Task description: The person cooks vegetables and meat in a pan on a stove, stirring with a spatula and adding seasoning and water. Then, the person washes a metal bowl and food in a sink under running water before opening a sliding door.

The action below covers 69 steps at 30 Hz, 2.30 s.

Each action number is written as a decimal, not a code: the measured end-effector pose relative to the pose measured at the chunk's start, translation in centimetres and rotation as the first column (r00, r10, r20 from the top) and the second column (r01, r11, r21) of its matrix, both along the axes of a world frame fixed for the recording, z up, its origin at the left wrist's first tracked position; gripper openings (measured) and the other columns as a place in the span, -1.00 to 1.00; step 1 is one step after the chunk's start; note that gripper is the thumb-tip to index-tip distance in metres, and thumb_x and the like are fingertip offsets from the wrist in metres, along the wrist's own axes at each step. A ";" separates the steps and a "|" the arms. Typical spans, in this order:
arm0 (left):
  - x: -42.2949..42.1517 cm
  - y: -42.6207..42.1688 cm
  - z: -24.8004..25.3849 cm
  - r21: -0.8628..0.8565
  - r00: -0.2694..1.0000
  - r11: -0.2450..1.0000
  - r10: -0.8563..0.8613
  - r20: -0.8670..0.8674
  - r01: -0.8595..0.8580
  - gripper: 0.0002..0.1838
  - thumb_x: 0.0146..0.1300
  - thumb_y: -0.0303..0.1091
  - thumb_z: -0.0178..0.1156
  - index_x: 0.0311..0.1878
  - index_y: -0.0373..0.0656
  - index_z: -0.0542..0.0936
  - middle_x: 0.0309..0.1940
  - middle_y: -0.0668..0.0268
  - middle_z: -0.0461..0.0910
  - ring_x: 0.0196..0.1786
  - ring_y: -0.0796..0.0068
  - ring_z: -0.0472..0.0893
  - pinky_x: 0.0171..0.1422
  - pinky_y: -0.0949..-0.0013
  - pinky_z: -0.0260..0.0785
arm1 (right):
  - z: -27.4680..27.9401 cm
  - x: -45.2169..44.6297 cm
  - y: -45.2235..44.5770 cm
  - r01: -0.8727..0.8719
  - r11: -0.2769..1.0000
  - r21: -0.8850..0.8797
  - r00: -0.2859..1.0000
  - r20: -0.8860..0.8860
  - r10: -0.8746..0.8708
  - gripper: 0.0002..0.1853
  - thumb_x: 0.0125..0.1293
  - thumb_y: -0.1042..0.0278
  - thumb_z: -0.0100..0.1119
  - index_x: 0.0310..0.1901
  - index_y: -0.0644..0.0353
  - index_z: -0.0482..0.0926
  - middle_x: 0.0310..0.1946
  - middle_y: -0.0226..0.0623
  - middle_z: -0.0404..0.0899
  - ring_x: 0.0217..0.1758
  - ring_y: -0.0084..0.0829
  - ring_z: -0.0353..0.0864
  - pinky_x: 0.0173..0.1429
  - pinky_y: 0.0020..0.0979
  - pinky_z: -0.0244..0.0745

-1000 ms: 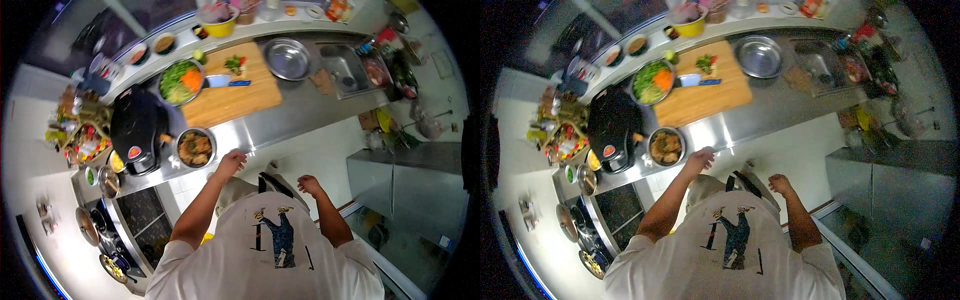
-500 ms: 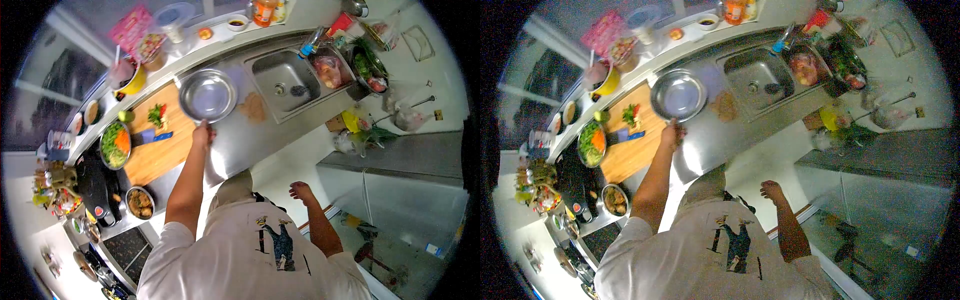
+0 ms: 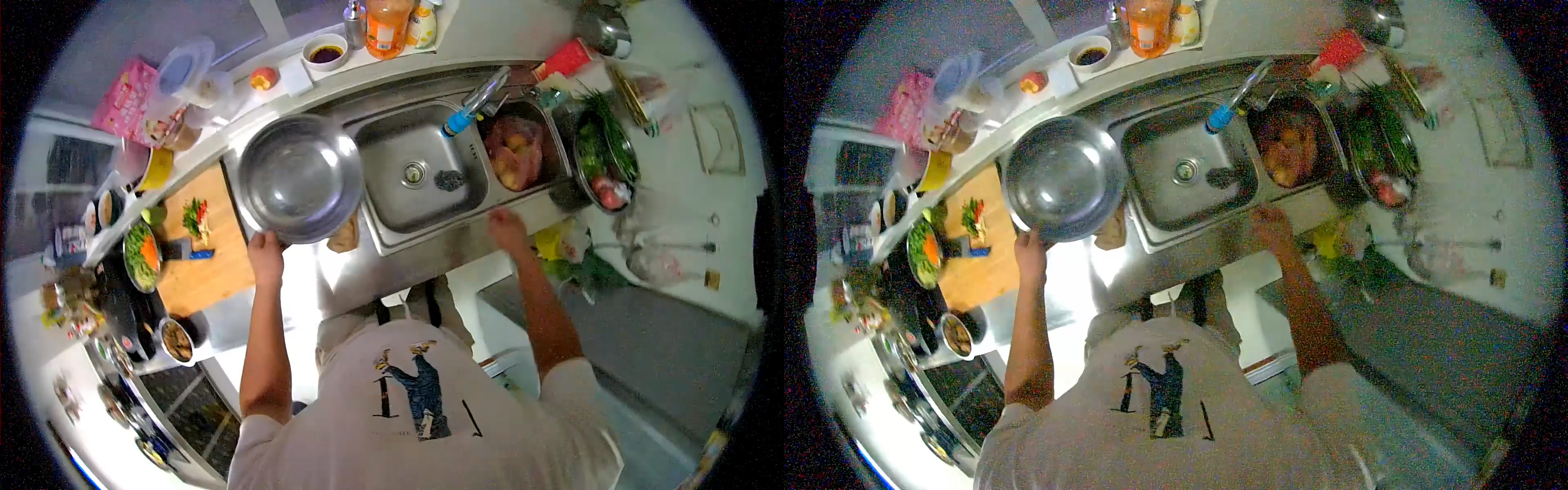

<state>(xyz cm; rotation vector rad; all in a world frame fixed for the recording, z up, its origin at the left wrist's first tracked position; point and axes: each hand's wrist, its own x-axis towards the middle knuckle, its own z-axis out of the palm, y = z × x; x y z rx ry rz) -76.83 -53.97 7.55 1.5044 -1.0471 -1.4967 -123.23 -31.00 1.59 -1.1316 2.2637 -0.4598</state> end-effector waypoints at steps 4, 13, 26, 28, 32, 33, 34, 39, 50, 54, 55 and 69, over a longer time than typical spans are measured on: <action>-10.1 2.6 -2.6 0.214 0.982 0.971 -0.136 0.132 0.106 -0.78 0.29 -0.36 -0.02 -0.24 -0.38 0.46 -0.42 0.18 0.53 -0.39 0.38 0.59 -0.25 0.35 0.53 | 3.7 -10.4 -14.7 -0.432 0.867 -0.249 0.737 -0.652 0.180 -0.51 0.20 0.25 0.06 0.17 0.22 0.38 0.22 0.01 0.31 0.22 -0.02 0.33 0.29 -0.09 0.22; -23.5 8.0 -7.7 0.197 0.974 0.957 -0.225 0.033 0.215 -0.80 0.26 -0.33 0.01 -0.34 -0.29 0.45 -0.49 0.22 0.52 -0.46 0.41 0.55 -0.38 0.38 0.50 | 3.8 -18.4 -22.4 -0.597 0.793 0.122 0.569 -0.633 0.525 -0.65 0.05 0.38 0.12 -0.08 0.26 0.53 0.00 0.01 0.48 0.06 0.05 0.42 0.15 -0.05 0.32; -26.1 8.8 -6.8 0.548 0.958 0.832 0.086 -0.273 0.081 -0.78 0.28 -0.33 0.06 -0.27 -0.34 0.47 -0.41 0.17 0.55 -0.38 0.37 0.59 -0.23 0.39 0.52 | 0.0 -21.0 -23.0 -0.588 0.805 -0.076 0.709 -0.528 0.467 -0.70 0.12 0.28 0.21 -0.18 0.30 0.59 -0.19 0.02 0.54 -0.06 -0.01 0.51 0.08 -0.17 0.42; -26.4 8.7 -8.0 0.550 0.951 0.831 0.098 -0.294 0.085 -0.79 0.28 -0.33 0.06 -0.26 -0.34 0.47 -0.40 0.18 0.55 -0.36 0.37 0.59 -0.21 0.39 0.52 | -2.2 -22.6 -23.0 -0.690 0.711 -0.133 0.617 -0.622 0.483 -0.69 0.15 0.25 0.19 -0.15 0.30 0.58 -0.18 0.02 0.54 -0.06 0.01 0.51 0.08 -0.17 0.43; -27.3 8.4 -6.9 0.564 0.943 0.822 0.119 -0.312 0.083 -0.80 0.30 -0.33 0.06 -0.21 -0.32 0.48 -0.36 0.22 0.56 -0.30 0.40 0.59 -0.13 0.40 0.53 | -2.1 -23.4 -23.3 -0.453 0.886 -0.102 0.783 -0.521 0.340 -0.63 0.26 0.15 0.06 -0.04 0.26 0.54 -0.12 0.06 0.54 -0.04 0.06 0.51 0.05 -0.16 0.42; -27.5 8.4 -7.1 0.564 0.942 0.822 0.122 -0.313 0.081 -0.80 0.30 -0.33 0.06 -0.21 -0.32 0.48 -0.36 0.22 0.56 -0.30 0.40 0.59 -0.13 0.40 0.53 | -1.7 -23.6 -23.4 -0.339 0.940 0.038 0.847 -0.422 0.323 -0.62 0.30 0.12 0.01 -0.01 0.24 0.52 -0.11 0.07 0.54 -0.04 0.06 0.51 0.04 -0.15 0.42; -27.7 8.3 -7.2 0.547 0.942 0.832 0.105 -0.320 0.093 -0.80 0.31 -0.33 0.05 -0.19 -0.31 0.49 -0.34 0.24 0.56 -0.27 0.42 0.58 -0.10 0.40 0.52 | -1.6 -23.7 -23.4 -0.343 0.939 0.039 0.845 -0.424 0.326 -0.62 0.30 0.12 0.01 -0.01 0.24 0.52 -0.11 0.07 0.54 -0.04 0.06 0.51 0.04 -0.15 0.42; -28.6 7.9 -7.3 0.501 0.938 0.863 0.109 -0.328 0.074 -0.80 0.35 -0.33 0.03 -0.14 -0.27 0.51 -0.29 0.29 0.57 -0.24 0.46 0.57 -0.07 0.40 0.50 | -2.3 -24.8 -23.3 -0.483 0.872 0.072 0.783 -0.409 0.468 -0.65 0.31 0.14 -0.02 -0.03 0.20 0.54 -0.13 0.02 0.56 -0.05 0.04 0.52 0.01 -0.16 0.42; -27.0 8.0 -7.5 0.399 1.000 0.917 -0.003 -0.018 0.010 -0.80 0.31 -0.32 0.06 -0.28 -0.29 0.53 -0.40 0.29 0.57 -0.34 0.49 0.55 -0.20 0.38 0.43 | -2.1 -24.0 -24.4 -0.281 0.940 0.194 0.870 -0.363 0.335 -0.61 0.28 0.08 0.01 -0.04 0.20 0.56 -0.09 0.00 0.56 -0.01 0.00 0.52 0.07 -0.18 0.40; -26.9 8.2 -6.2 0.405 0.999 0.914 -0.029 0.034 0.012 -0.78 0.30 -0.31 0.09 -0.32 -0.30 0.51 -0.42 0.28 0.55 -0.36 0.46 0.55 -0.21 0.38 0.45 | -2.0 -23.7 -24.4 -0.229 0.949 0.215 0.892 -0.344 0.293 -0.61 0.28 0.07 0.02 -0.03 0.19 0.56 -0.05 0.01 0.54 0.03 -0.01 0.51 0.09 -0.18 0.39; -26.8 8.2 -6.2 0.437 0.992 0.899 -0.085 0.097 0.034 -0.79 0.29 -0.31 0.09 -0.32 -0.30 0.51 -0.43 0.28 0.54 -0.37 0.45 0.55 -0.22 0.37 0.46 | -1.7 -23.6 -24.4 -0.230 0.949 0.215 0.892 -0.343 0.294 -0.61 0.28 0.07 0.02 -0.03 0.19 0.56 -0.05 0.01 0.54 0.03 -0.01 0.51 0.09 -0.18 0.39; -27.2 9.7 -9.3 0.485 0.998 0.874 0.049 -0.051 -0.018 -0.78 0.26 -0.31 0.11 -0.39 -0.30 0.47 -0.48 0.27 0.51 -0.43 0.41 0.55 -0.35 0.36 0.50 | -0.5 -23.2 -24.4 -0.295 0.939 0.177 0.890 -0.307 0.338 -0.70 0.26 0.15 0.07 -0.19 0.22 0.59 -0.17 -0.08 0.59 -0.13 -0.08 0.56 -0.03 -0.21 0.43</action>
